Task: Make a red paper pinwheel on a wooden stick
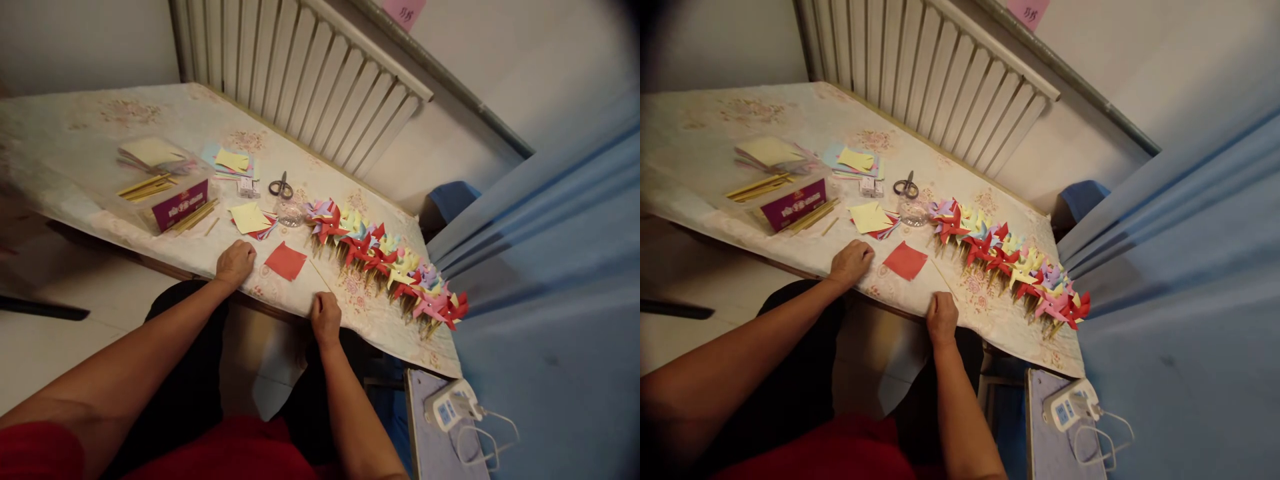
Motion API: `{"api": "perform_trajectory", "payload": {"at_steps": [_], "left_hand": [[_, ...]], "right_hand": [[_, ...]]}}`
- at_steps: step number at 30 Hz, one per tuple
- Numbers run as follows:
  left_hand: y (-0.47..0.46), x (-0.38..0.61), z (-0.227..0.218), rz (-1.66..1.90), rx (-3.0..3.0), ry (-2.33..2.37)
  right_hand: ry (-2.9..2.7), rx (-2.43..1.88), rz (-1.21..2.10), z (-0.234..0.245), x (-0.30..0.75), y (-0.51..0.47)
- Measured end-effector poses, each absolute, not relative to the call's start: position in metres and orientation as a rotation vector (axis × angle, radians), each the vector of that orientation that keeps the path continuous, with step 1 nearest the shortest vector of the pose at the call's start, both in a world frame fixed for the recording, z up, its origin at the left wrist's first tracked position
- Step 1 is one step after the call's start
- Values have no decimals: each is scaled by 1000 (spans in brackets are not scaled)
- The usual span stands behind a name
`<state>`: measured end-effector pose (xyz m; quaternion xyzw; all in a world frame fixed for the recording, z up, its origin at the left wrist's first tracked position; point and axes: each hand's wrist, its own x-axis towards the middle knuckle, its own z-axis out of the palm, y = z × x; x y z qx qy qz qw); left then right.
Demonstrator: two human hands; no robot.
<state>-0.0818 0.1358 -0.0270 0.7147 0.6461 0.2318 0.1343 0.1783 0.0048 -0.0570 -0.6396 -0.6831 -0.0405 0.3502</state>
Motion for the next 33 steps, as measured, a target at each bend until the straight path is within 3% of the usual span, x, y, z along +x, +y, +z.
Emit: {"api": "perform_trajectory", "payload": {"at_steps": [25, 33], "left_hand": [[180, -34, -16, 588, 1865, 1734], [184, -44, -13, 931, 1451, 1409]], "right_hand": [[-1770, -1656, 181, -53, 147, 68], [-1568, -1643, 217, -50, 146, 68]]}}
